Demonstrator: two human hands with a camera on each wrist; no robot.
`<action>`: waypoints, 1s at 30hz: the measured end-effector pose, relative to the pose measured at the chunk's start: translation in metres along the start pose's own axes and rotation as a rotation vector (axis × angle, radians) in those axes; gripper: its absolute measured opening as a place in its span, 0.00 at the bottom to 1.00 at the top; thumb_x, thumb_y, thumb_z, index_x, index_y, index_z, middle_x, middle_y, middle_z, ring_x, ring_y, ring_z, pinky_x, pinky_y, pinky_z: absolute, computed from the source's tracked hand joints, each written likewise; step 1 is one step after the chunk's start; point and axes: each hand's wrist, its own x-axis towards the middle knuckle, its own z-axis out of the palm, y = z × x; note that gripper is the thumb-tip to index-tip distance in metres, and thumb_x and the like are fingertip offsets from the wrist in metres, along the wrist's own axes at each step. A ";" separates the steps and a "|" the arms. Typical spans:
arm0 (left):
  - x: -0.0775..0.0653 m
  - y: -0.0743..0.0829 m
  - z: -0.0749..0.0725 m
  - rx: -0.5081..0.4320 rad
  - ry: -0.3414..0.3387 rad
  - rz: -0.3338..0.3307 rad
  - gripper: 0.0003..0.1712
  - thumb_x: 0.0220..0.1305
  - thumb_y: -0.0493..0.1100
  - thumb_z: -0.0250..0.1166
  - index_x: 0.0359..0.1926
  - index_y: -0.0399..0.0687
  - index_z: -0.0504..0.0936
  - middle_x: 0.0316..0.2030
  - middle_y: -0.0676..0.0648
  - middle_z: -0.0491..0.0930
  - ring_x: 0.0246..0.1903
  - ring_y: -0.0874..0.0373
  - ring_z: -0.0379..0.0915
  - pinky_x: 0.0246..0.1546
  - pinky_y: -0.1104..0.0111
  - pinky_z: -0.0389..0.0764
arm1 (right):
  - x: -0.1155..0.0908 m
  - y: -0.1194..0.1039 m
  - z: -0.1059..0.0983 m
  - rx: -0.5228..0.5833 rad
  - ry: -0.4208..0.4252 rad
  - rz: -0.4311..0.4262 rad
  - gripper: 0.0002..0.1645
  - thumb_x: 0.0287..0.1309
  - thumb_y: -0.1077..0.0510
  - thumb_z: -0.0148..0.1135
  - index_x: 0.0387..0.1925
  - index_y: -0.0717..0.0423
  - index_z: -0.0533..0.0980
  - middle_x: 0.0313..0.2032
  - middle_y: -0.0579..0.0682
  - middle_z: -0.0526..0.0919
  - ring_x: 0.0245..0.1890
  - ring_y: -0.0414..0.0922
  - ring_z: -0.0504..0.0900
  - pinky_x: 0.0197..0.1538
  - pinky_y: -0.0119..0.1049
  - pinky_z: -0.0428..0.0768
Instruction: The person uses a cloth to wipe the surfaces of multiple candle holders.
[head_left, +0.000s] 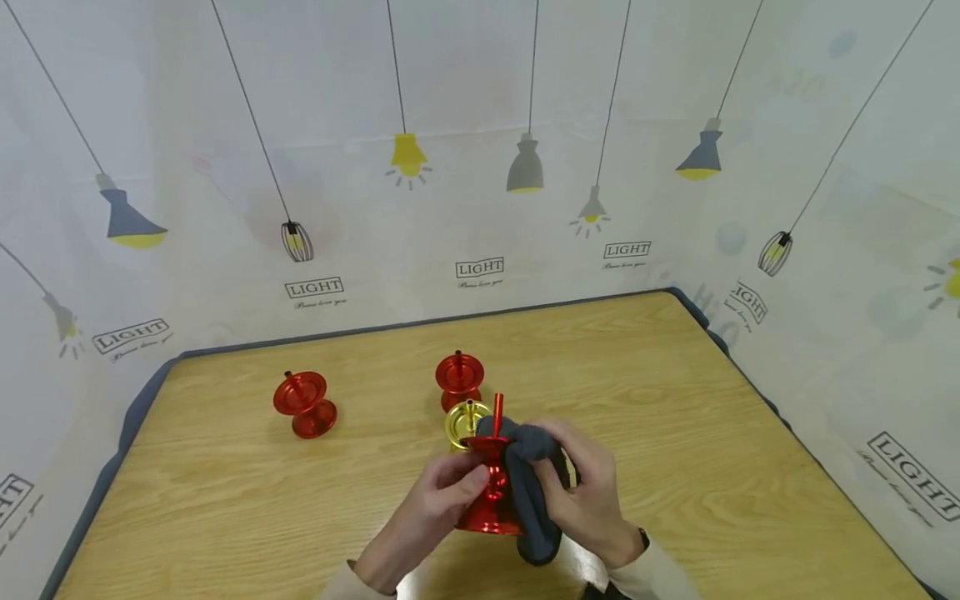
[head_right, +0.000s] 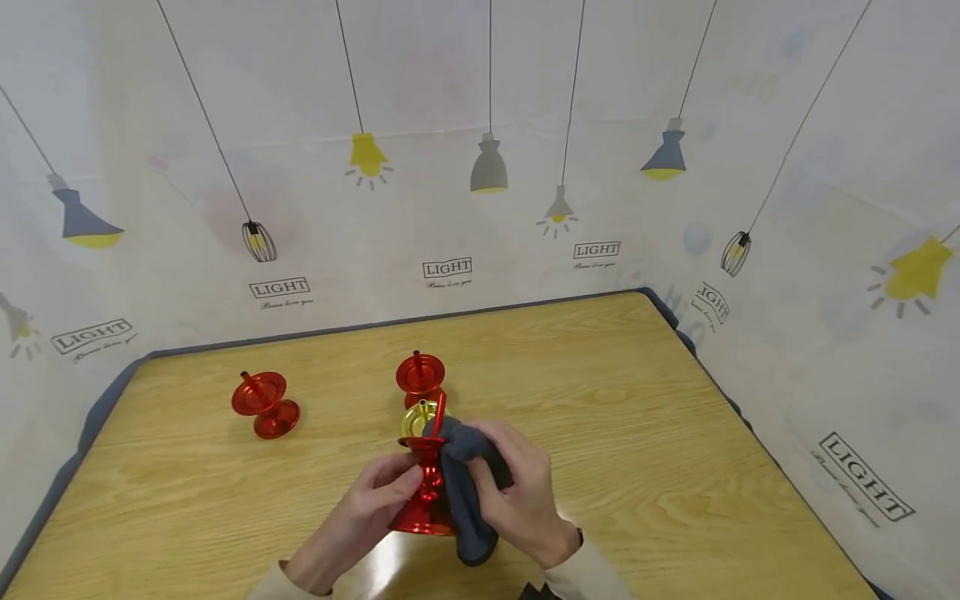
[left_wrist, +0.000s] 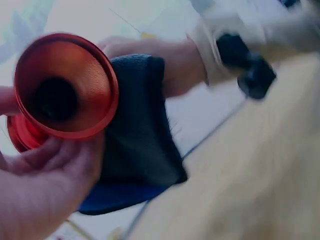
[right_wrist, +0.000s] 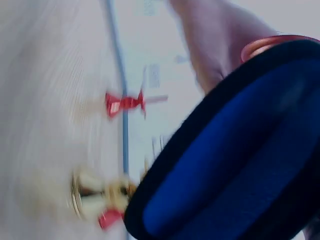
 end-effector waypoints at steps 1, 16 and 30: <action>0.000 0.001 0.002 0.092 0.039 0.008 0.22 0.74 0.46 0.59 0.58 0.33 0.78 0.44 0.51 0.84 0.43 0.62 0.82 0.48 0.70 0.82 | 0.001 0.000 -0.001 -0.037 -0.013 -0.028 0.12 0.69 0.63 0.61 0.49 0.69 0.79 0.39 0.59 0.85 0.40 0.46 0.85 0.52 0.28 0.81; 0.000 -0.006 -0.003 -0.401 -0.118 -0.115 0.13 0.74 0.49 0.55 0.52 0.52 0.81 0.42 0.56 0.86 0.42 0.65 0.81 0.51 0.70 0.80 | -0.002 -0.004 0.002 0.118 0.007 0.102 0.17 0.60 0.76 0.63 0.51 0.70 0.77 0.40 0.62 0.84 0.43 0.41 0.85 0.49 0.28 0.82; 0.000 0.009 0.023 0.420 0.431 0.015 0.17 0.58 0.48 0.76 0.43 0.44 0.86 0.33 0.49 0.85 0.31 0.59 0.82 0.36 0.71 0.84 | 0.006 0.000 -0.002 -0.140 -0.035 -0.151 0.15 0.71 0.60 0.58 0.47 0.71 0.79 0.40 0.60 0.85 0.39 0.49 0.85 0.53 0.31 0.81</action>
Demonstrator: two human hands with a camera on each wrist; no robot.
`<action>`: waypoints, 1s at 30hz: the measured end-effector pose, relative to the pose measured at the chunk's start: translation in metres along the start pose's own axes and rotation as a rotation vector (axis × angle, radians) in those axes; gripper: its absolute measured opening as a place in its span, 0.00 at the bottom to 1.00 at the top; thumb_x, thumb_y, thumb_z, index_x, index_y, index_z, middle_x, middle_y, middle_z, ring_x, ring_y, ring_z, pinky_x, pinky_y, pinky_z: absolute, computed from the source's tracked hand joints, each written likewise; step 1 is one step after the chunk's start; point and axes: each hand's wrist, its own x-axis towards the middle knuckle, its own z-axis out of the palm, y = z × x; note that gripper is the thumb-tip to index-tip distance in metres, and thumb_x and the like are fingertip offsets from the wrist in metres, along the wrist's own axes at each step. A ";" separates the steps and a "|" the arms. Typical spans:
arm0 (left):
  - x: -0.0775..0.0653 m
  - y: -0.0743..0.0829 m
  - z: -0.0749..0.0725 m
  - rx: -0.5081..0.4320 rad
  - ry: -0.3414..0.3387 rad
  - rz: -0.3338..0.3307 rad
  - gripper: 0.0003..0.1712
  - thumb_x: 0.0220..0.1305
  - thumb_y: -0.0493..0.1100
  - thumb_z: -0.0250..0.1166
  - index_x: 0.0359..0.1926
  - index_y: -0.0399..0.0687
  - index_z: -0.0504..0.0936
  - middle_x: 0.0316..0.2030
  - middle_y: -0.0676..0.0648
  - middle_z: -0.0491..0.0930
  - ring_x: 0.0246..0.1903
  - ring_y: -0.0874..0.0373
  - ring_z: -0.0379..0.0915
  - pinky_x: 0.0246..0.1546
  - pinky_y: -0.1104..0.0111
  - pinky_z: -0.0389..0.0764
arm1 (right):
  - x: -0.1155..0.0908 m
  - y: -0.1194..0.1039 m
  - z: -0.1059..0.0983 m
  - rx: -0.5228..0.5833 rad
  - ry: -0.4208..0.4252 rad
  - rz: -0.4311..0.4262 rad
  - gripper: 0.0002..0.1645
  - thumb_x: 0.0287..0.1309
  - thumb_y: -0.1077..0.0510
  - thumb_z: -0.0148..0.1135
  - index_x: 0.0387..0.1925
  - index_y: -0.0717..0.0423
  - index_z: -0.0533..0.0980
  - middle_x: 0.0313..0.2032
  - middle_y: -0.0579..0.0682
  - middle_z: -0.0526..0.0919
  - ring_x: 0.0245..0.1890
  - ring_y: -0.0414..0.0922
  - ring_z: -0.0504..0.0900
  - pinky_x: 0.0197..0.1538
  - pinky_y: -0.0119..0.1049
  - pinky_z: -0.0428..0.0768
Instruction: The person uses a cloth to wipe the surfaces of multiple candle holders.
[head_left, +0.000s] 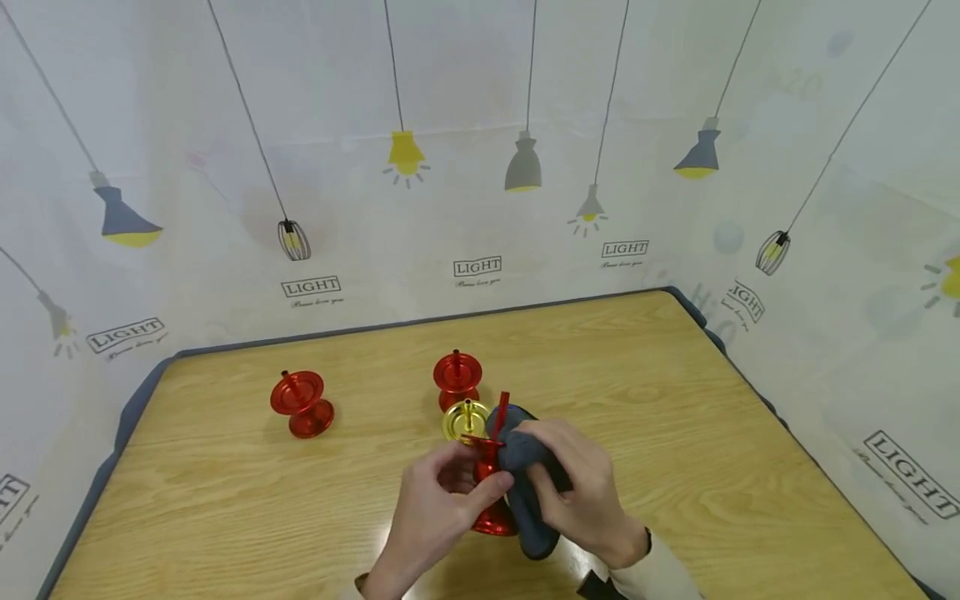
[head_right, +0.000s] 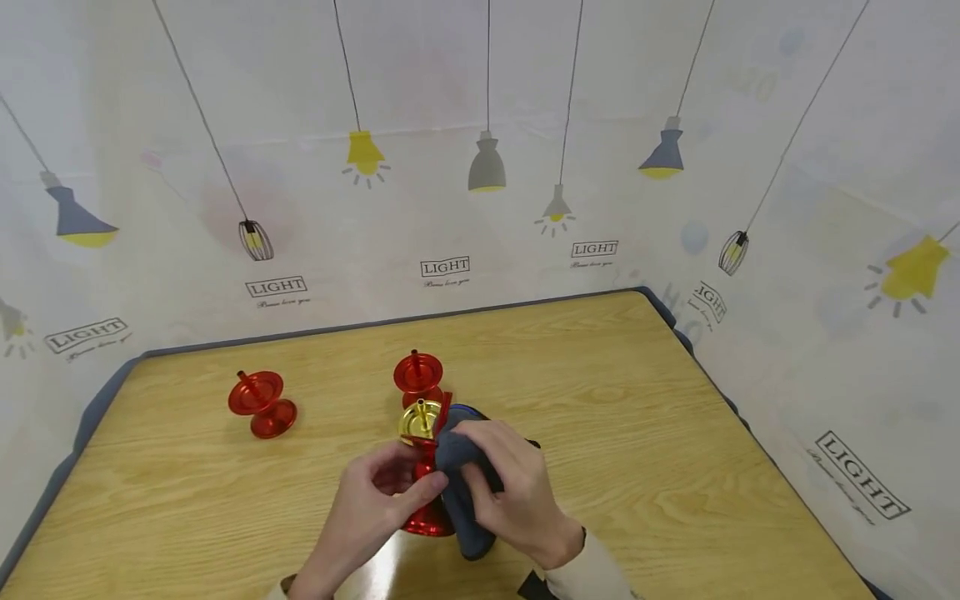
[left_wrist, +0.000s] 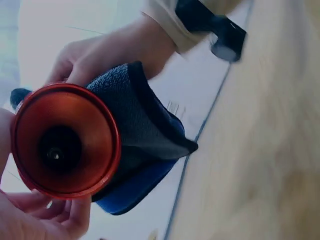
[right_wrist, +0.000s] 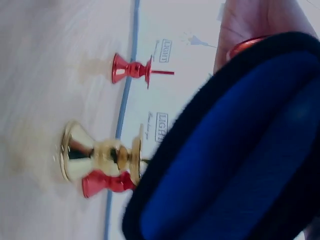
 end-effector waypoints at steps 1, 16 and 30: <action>0.001 -0.001 -0.001 -0.076 -0.036 -0.017 0.15 0.60 0.48 0.75 0.43 0.43 0.86 0.33 0.49 0.85 0.32 0.60 0.81 0.37 0.72 0.83 | -0.002 0.000 0.001 0.022 0.013 0.026 0.15 0.71 0.60 0.58 0.47 0.71 0.79 0.40 0.60 0.85 0.40 0.48 0.85 0.53 0.30 0.81; -0.001 -0.006 -0.004 -0.075 -0.072 -0.052 0.20 0.61 0.47 0.74 0.47 0.37 0.85 0.38 0.44 0.86 0.36 0.57 0.83 0.41 0.72 0.84 | 0.002 0.001 -0.003 -0.024 -0.026 -0.021 0.15 0.71 0.59 0.58 0.47 0.70 0.79 0.40 0.58 0.85 0.41 0.50 0.85 0.55 0.32 0.81; 0.004 -0.025 -0.015 -0.686 -0.511 -0.134 0.14 0.75 0.42 0.51 0.47 0.53 0.84 0.40 0.59 0.85 0.43 0.67 0.79 0.49 0.71 0.79 | -0.009 -0.001 0.001 0.173 0.044 0.194 0.12 0.65 0.69 0.63 0.50 0.69 0.79 0.40 0.61 0.85 0.42 0.43 0.85 0.50 0.28 0.82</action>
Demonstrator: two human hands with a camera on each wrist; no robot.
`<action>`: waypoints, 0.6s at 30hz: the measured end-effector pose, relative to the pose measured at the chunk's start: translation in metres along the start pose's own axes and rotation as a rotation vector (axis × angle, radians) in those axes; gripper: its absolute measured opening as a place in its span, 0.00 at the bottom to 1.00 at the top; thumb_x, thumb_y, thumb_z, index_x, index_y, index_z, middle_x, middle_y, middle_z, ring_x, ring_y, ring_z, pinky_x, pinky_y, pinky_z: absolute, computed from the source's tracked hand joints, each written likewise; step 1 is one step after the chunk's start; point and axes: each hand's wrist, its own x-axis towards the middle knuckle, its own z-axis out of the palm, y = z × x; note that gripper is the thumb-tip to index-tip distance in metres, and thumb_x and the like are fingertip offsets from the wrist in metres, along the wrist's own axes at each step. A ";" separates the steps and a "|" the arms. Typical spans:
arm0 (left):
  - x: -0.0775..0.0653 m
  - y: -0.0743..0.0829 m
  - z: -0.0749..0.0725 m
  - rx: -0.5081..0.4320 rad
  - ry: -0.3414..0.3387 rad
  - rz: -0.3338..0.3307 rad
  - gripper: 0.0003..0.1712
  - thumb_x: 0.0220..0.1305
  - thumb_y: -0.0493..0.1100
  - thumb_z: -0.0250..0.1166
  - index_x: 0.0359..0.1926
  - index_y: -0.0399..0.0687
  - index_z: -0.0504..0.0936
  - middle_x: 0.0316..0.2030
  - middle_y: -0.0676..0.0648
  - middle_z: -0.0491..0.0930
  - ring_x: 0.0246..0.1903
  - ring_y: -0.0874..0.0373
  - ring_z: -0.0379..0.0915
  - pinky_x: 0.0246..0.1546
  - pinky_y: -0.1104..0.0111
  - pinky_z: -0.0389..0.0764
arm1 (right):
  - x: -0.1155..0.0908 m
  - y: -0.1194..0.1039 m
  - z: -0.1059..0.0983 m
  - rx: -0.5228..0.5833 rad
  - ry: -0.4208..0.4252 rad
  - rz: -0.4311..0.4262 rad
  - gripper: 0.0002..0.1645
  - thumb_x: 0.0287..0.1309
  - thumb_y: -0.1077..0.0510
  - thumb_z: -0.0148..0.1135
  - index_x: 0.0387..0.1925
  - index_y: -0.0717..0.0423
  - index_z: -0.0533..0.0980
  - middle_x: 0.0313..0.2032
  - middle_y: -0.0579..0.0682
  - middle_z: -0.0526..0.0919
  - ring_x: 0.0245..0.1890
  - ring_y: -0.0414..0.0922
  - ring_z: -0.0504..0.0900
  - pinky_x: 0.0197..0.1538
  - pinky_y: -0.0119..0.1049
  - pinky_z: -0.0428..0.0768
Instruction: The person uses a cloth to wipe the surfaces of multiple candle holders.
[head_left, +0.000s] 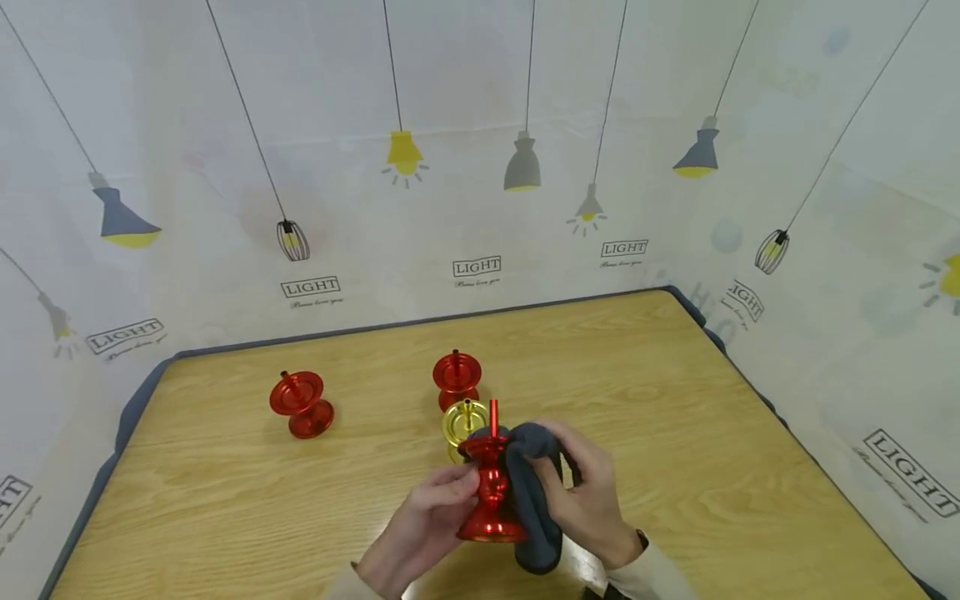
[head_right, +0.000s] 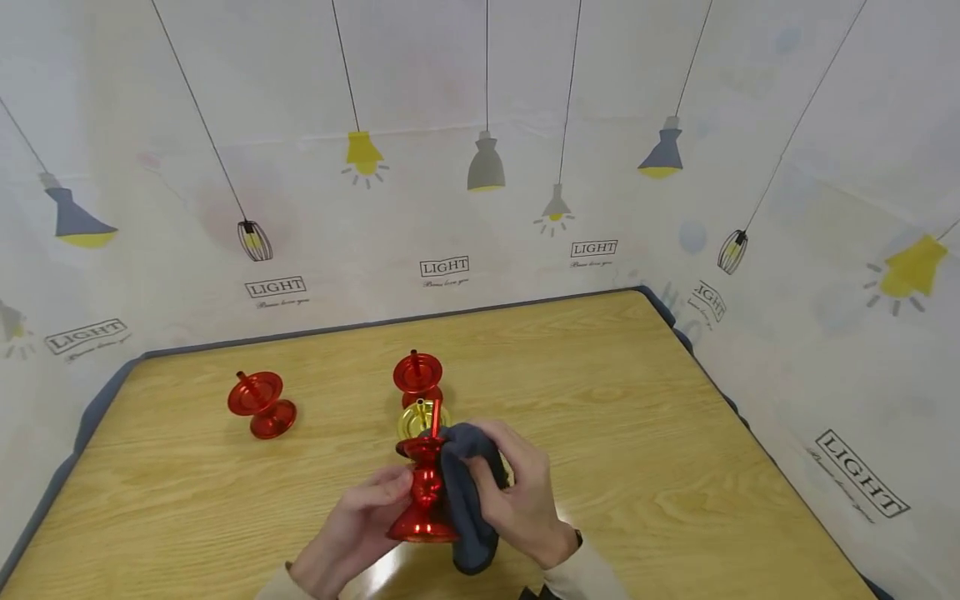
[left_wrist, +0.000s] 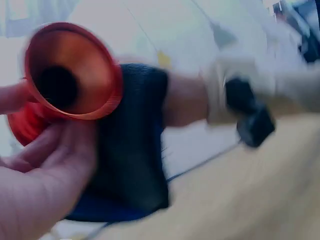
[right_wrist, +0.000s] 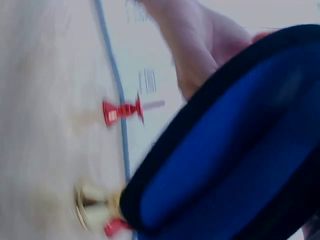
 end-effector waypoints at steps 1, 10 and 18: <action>0.000 0.002 0.001 0.076 0.036 0.017 0.13 0.74 0.42 0.53 0.47 0.49 0.84 0.40 0.58 0.84 0.42 0.66 0.79 0.49 0.71 0.79 | 0.002 0.000 -0.002 -0.037 -0.011 -0.025 0.11 0.67 0.66 0.62 0.49 0.68 0.79 0.40 0.60 0.85 0.41 0.44 0.85 0.51 0.27 0.81; 0.006 0.008 0.018 0.634 0.386 0.077 0.20 0.61 0.46 0.74 0.48 0.36 0.85 0.37 0.46 0.86 0.35 0.60 0.83 0.41 0.73 0.83 | 0.010 0.000 -0.006 -0.183 -0.054 -0.196 0.15 0.72 0.59 0.58 0.47 0.69 0.80 0.40 0.59 0.85 0.39 0.49 0.85 0.53 0.30 0.81; 0.004 -0.002 -0.002 0.013 -0.008 -0.027 0.18 0.74 0.45 0.53 0.58 0.44 0.79 0.46 0.54 0.86 0.47 0.63 0.81 0.53 0.67 0.81 | -0.001 -0.001 -0.001 0.072 0.009 0.016 0.14 0.63 0.72 0.63 0.50 0.71 0.78 0.41 0.63 0.85 0.44 0.41 0.85 0.50 0.28 0.82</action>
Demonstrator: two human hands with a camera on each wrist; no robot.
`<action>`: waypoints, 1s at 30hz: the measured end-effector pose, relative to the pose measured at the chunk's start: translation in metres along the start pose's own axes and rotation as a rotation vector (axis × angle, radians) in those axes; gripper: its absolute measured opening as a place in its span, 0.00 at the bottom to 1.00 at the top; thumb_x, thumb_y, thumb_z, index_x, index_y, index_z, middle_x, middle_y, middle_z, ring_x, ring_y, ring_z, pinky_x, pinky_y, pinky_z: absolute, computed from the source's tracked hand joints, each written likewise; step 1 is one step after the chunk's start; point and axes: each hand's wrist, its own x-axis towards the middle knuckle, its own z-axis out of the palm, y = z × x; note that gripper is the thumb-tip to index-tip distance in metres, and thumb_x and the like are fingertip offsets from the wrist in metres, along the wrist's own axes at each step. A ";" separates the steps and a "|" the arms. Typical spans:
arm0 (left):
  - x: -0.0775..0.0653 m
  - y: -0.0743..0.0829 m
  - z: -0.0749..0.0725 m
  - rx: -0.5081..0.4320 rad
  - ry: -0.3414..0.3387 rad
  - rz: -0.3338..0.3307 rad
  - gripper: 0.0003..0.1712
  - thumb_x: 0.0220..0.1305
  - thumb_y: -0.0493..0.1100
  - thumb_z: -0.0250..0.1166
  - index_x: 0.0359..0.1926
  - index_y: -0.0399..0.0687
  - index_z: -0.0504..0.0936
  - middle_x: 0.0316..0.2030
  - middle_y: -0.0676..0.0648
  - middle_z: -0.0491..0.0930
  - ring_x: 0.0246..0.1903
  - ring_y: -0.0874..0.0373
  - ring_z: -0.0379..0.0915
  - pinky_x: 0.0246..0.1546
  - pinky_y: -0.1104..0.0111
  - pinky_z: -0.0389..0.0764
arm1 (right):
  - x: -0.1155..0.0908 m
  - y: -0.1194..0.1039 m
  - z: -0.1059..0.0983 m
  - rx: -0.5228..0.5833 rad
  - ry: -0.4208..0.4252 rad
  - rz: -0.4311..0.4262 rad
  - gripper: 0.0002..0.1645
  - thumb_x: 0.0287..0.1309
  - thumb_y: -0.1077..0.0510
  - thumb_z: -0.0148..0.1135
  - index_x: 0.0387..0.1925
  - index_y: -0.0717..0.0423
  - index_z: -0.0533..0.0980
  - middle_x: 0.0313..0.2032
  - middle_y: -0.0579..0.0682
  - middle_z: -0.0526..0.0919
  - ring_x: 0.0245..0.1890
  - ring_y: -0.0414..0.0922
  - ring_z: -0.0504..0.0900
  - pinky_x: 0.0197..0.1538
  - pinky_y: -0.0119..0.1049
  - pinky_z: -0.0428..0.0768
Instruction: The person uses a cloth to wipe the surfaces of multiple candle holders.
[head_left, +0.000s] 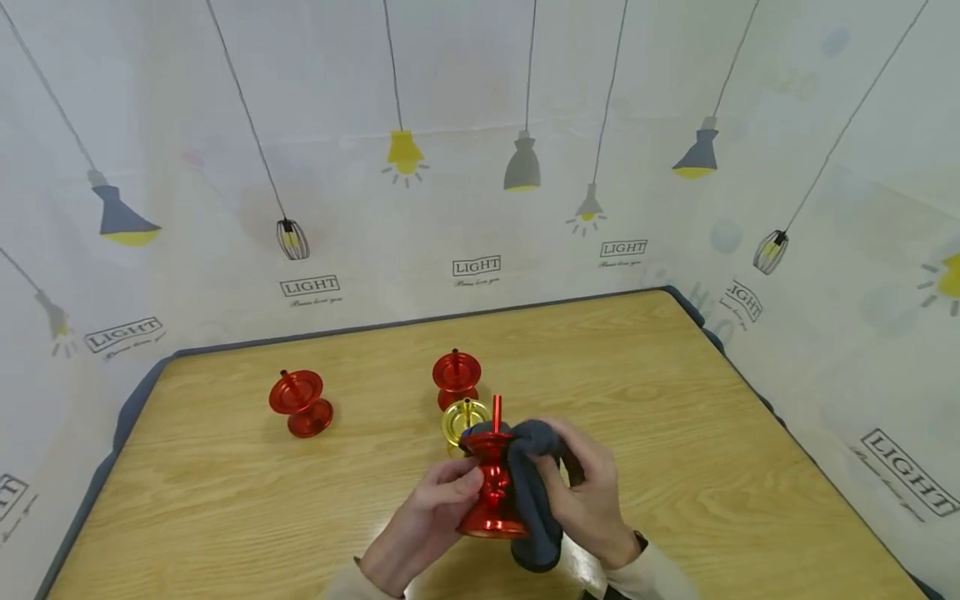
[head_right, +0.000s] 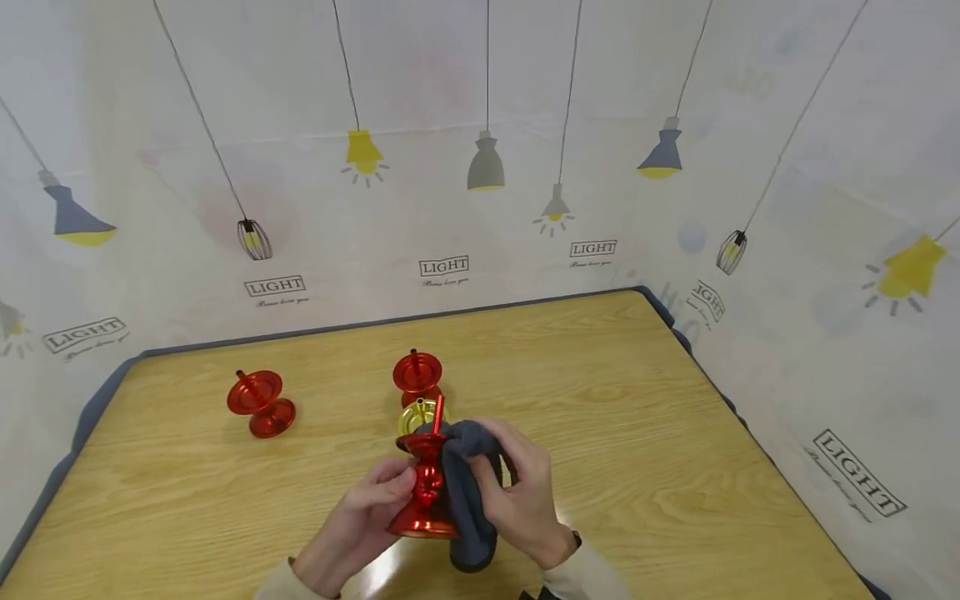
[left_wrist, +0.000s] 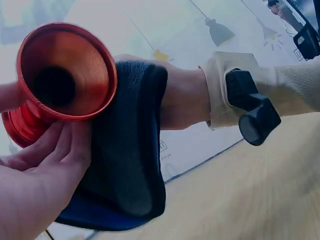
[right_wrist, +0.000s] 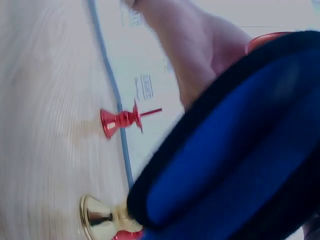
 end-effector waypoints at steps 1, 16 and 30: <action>0.000 -0.001 -0.001 -0.009 0.000 -0.011 0.17 0.74 0.45 0.53 0.57 0.46 0.79 0.46 0.55 0.85 0.47 0.63 0.80 0.53 0.67 0.80 | -0.001 0.001 0.000 0.003 -0.003 0.003 0.15 0.62 0.73 0.63 0.50 0.71 0.78 0.41 0.63 0.85 0.44 0.42 0.85 0.50 0.28 0.82; 0.002 0.001 0.006 0.027 0.116 0.010 0.17 0.72 0.50 0.61 0.55 0.46 0.82 0.43 0.53 0.86 0.43 0.62 0.83 0.49 0.69 0.82 | 0.001 0.003 0.004 -0.074 0.006 -0.061 0.13 0.67 0.67 0.62 0.49 0.72 0.78 0.40 0.62 0.85 0.42 0.44 0.86 0.51 0.29 0.82; 0.004 0.009 0.023 0.649 0.482 0.129 0.18 0.60 0.46 0.75 0.45 0.38 0.85 0.36 0.43 0.85 0.32 0.59 0.83 0.37 0.72 0.84 | 0.008 0.005 -0.005 -0.257 -0.044 -0.149 0.17 0.73 0.56 0.57 0.48 0.68 0.80 0.40 0.60 0.86 0.41 0.49 0.86 0.56 0.27 0.80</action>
